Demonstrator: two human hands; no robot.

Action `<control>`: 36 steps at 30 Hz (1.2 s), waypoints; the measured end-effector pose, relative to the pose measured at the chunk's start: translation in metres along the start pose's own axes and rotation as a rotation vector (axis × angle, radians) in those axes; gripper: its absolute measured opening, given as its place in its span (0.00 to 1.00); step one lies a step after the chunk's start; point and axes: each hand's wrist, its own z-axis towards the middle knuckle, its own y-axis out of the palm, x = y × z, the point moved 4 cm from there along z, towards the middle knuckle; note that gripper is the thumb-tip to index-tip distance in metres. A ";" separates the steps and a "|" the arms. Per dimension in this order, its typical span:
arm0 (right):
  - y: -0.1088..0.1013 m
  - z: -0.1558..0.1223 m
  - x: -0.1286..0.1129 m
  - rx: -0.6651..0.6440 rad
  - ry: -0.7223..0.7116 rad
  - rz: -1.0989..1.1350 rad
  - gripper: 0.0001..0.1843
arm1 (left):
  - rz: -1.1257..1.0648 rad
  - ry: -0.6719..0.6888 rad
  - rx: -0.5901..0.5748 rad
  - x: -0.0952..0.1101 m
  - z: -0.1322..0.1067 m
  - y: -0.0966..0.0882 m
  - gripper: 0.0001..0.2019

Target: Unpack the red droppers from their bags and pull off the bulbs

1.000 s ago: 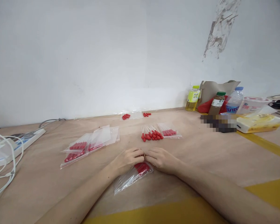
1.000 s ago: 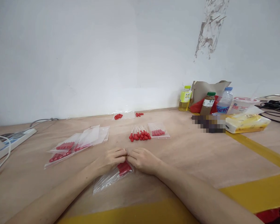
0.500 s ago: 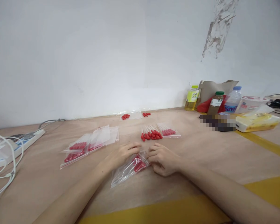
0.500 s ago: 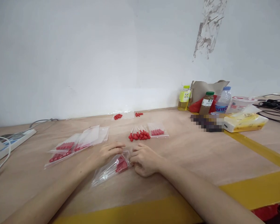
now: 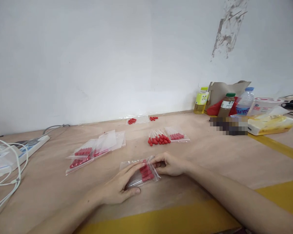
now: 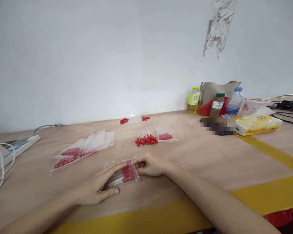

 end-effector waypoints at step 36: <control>-0.013 0.000 0.011 0.069 0.231 -0.047 0.13 | -0.091 -0.088 0.110 -0.014 0.015 0.010 0.26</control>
